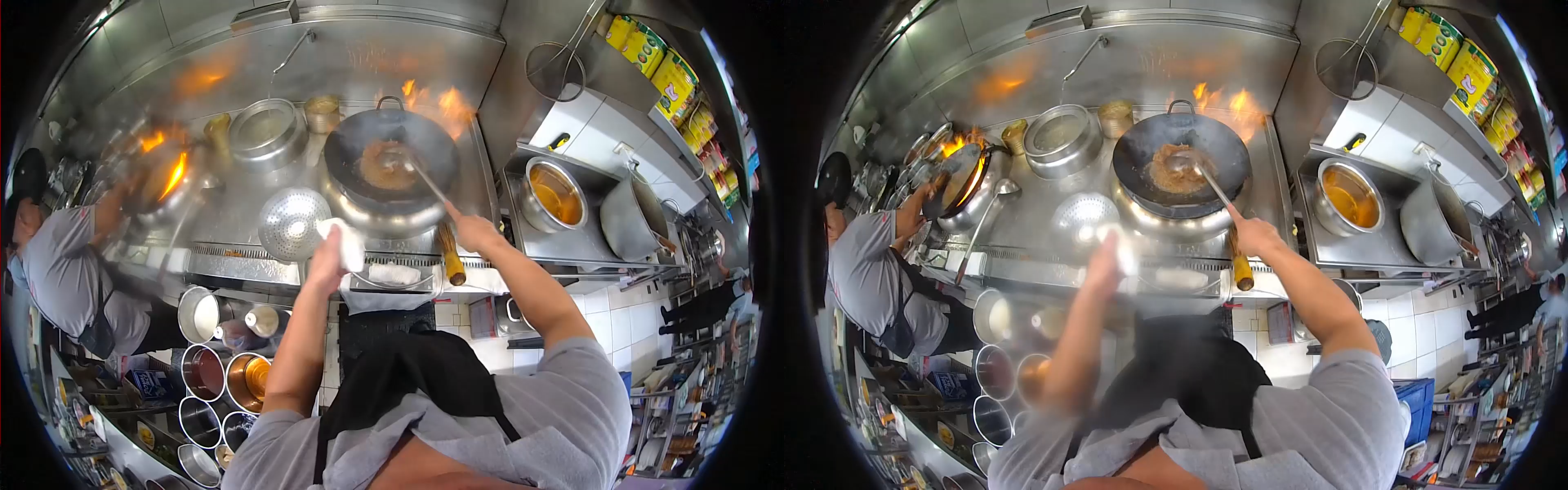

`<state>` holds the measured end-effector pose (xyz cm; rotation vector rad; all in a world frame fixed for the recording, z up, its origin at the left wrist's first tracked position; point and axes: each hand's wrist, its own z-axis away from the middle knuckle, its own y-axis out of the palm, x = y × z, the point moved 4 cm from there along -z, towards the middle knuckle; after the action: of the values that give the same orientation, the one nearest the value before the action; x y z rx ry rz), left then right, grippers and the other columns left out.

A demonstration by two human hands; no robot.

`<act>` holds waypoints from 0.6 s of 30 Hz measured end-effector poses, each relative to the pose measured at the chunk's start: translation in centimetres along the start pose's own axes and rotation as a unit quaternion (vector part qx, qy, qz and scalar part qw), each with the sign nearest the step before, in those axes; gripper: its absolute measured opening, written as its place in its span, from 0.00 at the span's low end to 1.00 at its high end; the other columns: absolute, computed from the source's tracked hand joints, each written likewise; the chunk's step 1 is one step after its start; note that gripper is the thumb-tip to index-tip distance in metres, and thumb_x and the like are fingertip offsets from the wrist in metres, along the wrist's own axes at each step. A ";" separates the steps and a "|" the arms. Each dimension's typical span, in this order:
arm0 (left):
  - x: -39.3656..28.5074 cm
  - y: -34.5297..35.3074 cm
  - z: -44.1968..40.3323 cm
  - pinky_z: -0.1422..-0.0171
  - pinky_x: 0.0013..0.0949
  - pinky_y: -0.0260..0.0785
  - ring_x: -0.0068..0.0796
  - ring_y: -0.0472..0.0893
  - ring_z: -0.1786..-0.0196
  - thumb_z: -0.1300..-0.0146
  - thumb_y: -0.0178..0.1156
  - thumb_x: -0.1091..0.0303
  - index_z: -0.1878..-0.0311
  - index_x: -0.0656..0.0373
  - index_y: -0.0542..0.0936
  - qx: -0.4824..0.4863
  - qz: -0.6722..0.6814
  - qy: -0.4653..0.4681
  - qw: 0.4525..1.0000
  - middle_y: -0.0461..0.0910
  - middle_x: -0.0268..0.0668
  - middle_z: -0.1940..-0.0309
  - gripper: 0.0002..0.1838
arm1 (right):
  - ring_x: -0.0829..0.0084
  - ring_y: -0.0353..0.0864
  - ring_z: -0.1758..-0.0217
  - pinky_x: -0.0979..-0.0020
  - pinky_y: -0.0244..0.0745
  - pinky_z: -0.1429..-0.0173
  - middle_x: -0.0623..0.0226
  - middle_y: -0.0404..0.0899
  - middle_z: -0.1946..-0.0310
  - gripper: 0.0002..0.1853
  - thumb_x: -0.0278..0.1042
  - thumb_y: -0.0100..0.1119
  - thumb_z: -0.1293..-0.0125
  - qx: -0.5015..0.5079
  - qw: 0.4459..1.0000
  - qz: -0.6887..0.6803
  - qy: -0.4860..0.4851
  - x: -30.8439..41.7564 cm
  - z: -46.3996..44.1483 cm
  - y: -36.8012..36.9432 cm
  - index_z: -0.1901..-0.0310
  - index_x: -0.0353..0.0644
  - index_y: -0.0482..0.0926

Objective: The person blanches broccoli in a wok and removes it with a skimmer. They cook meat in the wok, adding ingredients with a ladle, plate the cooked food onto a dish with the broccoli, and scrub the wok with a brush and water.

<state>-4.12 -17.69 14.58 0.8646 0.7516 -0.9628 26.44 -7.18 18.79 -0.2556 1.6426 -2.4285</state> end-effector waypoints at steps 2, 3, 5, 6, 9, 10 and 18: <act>2.5 3.6 -4.4 0.60 0.44 0.77 0.34 0.83 0.59 0.25 0.43 0.43 0.40 0.61 0.71 0.064 0.100 0.002 0.993 0.81 0.39 0.55 0.29 | 0.49 0.84 0.52 0.53 0.79 0.50 0.40 0.81 0.53 0.48 0.23 0.51 0.41 0.058 0.991 -0.117 -0.025 -2.4 -1.0 -2.1 0.21 0.59 0.41; 4.2 4.9 -7.9 0.60 0.46 0.77 0.36 0.83 0.59 0.25 0.42 0.43 0.43 0.59 0.72 0.078 0.122 -0.010 0.989 0.81 0.39 0.56 0.27 | 0.46 0.85 0.56 0.52 0.79 0.54 0.37 0.80 0.54 0.47 0.22 0.48 0.41 0.113 0.965 -0.234 -0.047 -3.3 -1.8 -2.4 0.21 0.59 0.42; 2.9 8.8 -8.4 0.62 0.46 0.76 0.36 0.83 0.60 0.25 0.43 0.43 0.44 0.53 0.73 -0.001 0.096 -0.066 0.993 0.81 0.37 0.57 0.24 | 0.48 0.86 0.59 0.51 0.79 0.57 0.37 0.81 0.57 0.48 0.19 0.47 0.43 0.102 0.961 -0.251 -0.052 -4.5 -4.9 -0.5 0.21 0.58 0.42; 3.6 9.2 -10.1 0.62 0.46 0.76 0.36 0.83 0.60 0.25 0.43 0.43 0.44 0.53 0.73 -0.006 0.098 -0.062 0.993 0.81 0.37 0.57 0.24 | 0.48 0.86 0.59 0.50 0.79 0.57 0.37 0.81 0.58 0.49 0.19 0.48 0.44 0.024 0.990 -0.132 -0.040 -4.8 -5.6 0.7 0.21 0.59 0.41; 4.8 10.3 -15.0 0.66 0.44 0.73 0.34 0.81 0.64 0.26 0.45 0.43 0.46 0.49 0.74 0.043 0.227 -0.074 0.970 0.81 0.35 0.60 0.21 | 0.47 0.85 0.58 0.50 0.78 0.54 0.39 0.82 0.58 0.52 0.17 0.48 0.46 -0.046 0.999 -0.010 -0.025 -6.5 -2.4 0.3 0.21 0.62 0.38; 4.0 10.9 -14.9 0.67 0.43 0.72 0.33 0.80 0.66 0.27 0.46 0.42 0.49 0.47 0.74 0.017 0.189 -0.093 0.977 0.81 0.33 0.63 0.20 | 0.47 0.85 0.56 0.50 0.78 0.52 0.40 0.82 0.58 0.52 0.18 0.48 0.45 -0.009 0.999 0.001 -0.041 -7.3 -0.7 -0.4 0.21 0.63 0.38; 9.5 12.2 -21.5 0.65 0.41 0.72 0.33 0.80 0.66 0.34 0.56 0.60 0.56 0.47 0.76 -0.020 -0.025 0.002 0.999 0.80 0.31 0.68 0.07 | 0.51 0.84 0.49 0.52 0.77 0.44 0.46 0.81 0.50 0.48 0.21 0.48 0.41 0.004 0.997 -0.047 -0.056 -8.3 -7.4 -0.9 0.22 0.70 0.43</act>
<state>7.28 1.38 0.11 0.8167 0.7963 -0.9869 32.51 1.88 16.68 -0.4678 1.6060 -2.4396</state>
